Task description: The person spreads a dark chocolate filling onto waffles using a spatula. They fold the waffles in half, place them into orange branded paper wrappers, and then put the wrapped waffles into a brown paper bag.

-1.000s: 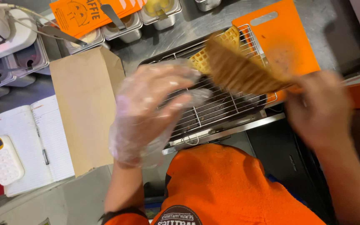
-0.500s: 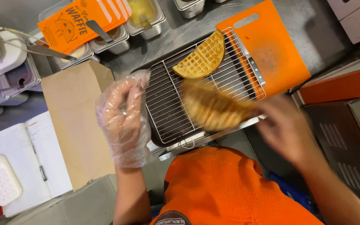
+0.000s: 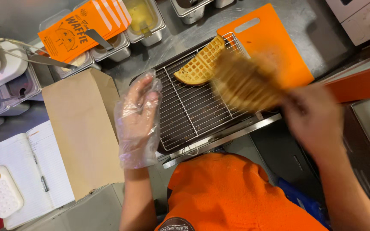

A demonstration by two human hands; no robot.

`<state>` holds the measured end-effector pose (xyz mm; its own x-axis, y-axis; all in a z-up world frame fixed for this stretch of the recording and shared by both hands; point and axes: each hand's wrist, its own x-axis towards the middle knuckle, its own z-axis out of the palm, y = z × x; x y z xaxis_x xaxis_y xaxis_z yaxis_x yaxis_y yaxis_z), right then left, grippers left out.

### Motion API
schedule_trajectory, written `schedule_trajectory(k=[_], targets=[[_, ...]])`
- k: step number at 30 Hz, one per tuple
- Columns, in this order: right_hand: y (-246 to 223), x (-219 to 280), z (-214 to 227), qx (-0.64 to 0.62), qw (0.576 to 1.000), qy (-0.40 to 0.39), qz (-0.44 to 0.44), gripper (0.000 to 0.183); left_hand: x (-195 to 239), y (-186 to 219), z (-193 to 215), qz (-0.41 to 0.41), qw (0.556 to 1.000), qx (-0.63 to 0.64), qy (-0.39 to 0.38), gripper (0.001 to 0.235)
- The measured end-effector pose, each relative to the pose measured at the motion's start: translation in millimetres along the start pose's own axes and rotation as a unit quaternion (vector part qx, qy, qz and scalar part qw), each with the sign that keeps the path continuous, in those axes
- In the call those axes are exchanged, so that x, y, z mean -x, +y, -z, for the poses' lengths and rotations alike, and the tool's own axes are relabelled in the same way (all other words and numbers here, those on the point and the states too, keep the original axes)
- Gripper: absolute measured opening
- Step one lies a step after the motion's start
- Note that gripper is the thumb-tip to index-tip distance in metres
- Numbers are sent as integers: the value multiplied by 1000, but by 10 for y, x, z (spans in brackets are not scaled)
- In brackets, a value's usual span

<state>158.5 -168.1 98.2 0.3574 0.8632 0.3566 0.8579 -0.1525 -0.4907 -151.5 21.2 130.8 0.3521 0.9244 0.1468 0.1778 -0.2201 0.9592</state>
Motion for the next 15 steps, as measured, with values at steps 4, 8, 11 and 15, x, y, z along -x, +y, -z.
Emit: schedule_trajectory(k=[4, 8, 11, 15], targets=[[242, -93, -10, 53, 993, 97, -33, 14, 51, 29, -48, -41, 991, -126, 21, 37], [-29, 38, -273, -115, 993, -18, -27, 17, -175, 46, -217, -81, 980, -171, -65, 53], [-179, 115, -435, -330, 923, -142, -136, 13, -187, 139, -386, 137, 977, 131, -96, 45], [-131, 39, -313, -497, 833, -208, -127, 25, -210, 317, -340, 203, 930, 289, -104, 24]])
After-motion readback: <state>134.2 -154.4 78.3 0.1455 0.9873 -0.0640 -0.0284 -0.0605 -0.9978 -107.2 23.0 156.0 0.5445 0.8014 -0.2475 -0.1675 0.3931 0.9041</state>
